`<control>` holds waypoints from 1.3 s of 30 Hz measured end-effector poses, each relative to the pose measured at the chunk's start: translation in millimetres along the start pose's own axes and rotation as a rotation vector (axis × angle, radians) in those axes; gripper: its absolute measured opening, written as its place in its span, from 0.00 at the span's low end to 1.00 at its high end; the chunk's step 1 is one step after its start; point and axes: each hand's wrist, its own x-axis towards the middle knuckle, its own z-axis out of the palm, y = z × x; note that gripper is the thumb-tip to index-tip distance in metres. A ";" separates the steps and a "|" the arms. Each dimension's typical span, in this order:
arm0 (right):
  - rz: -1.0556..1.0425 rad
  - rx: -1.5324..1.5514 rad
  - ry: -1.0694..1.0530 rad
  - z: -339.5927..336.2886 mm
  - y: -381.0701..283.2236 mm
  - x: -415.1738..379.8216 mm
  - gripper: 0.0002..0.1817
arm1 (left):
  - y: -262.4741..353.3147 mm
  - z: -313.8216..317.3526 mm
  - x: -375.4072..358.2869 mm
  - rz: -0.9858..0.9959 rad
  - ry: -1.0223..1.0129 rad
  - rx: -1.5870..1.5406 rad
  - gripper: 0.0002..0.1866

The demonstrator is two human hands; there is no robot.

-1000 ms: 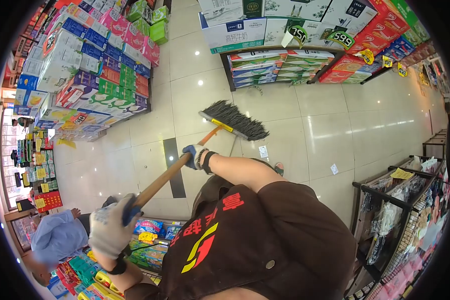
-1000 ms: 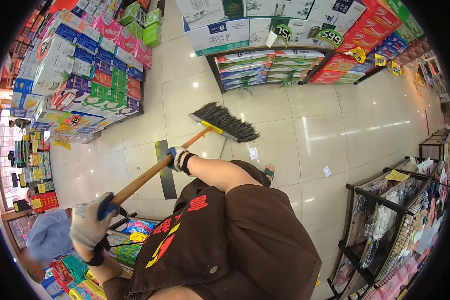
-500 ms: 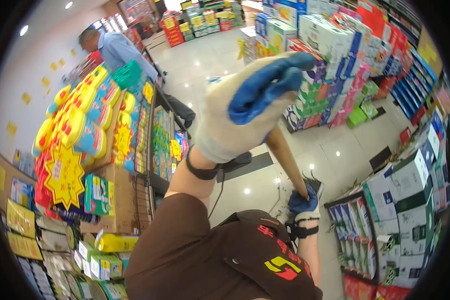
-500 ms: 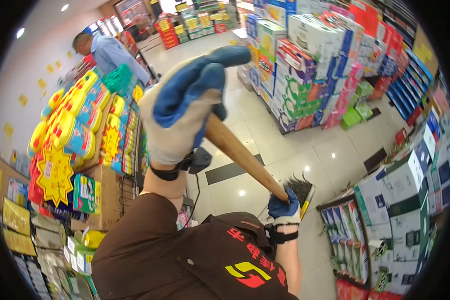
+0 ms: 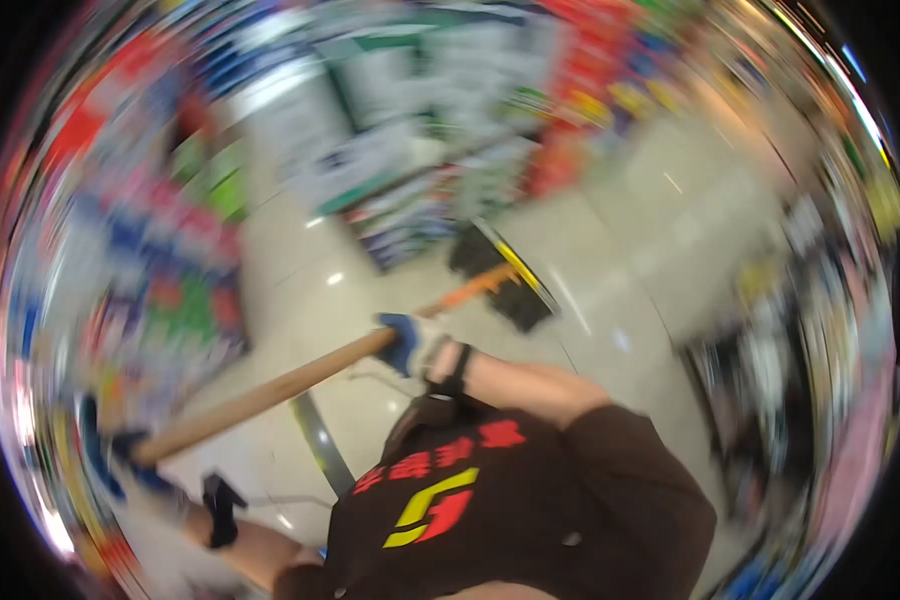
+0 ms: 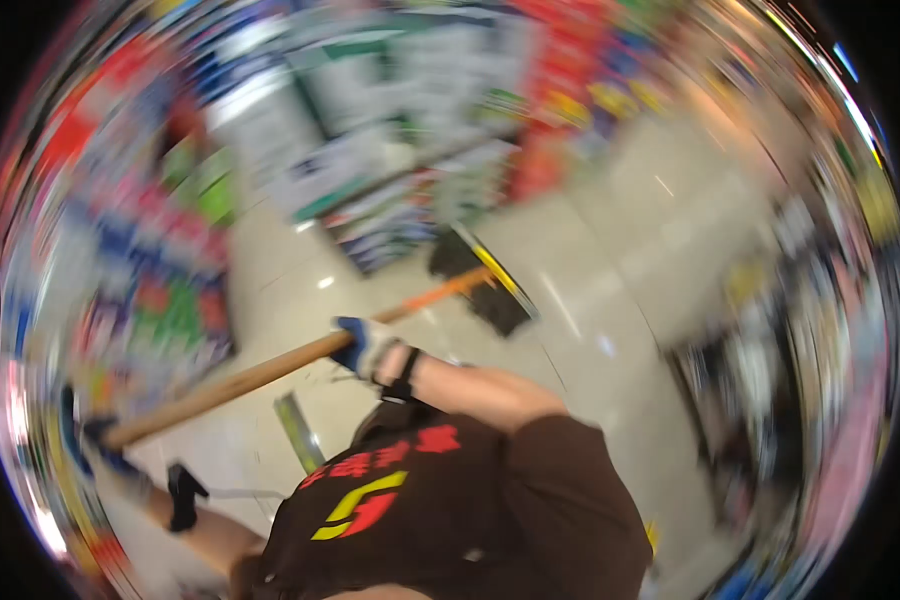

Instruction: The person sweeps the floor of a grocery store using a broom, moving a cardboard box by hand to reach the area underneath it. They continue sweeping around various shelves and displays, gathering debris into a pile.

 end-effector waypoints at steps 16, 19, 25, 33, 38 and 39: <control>-1.067 0.620 0.540 -287.6 -305.9 -188.5 0.09 | 207.3 405.7 -240.3 0.629 -1.377 -0.094 0.21; -1.043 0.805 0.578 -347.9 -303.5 -182.2 0.08 | 218.8 456.6 -321.9 0.579 -1.838 0.151 0.31; -0.930 0.649 0.801 -389.5 -255.1 -128.0 0.06 | 156.3 460.5 -386.6 0.874 -2.218 0.505 0.33; -0.671 -0.072 0.980 -337.1 -190.6 -6.8 0.06 | 85.0 376.2 -256.6 0.869 -2.181 0.663 0.31; -0.629 -0.108 0.919 -294.6 -100.4 111.7 0.07 | -4.8 275.7 -148.8 0.891 -2.119 0.588 0.30; -0.624 -0.092 0.983 -268.0 -77.1 119.5 0.07 | -15.9 254.2 -125.6 0.898 -2.100 0.623 0.30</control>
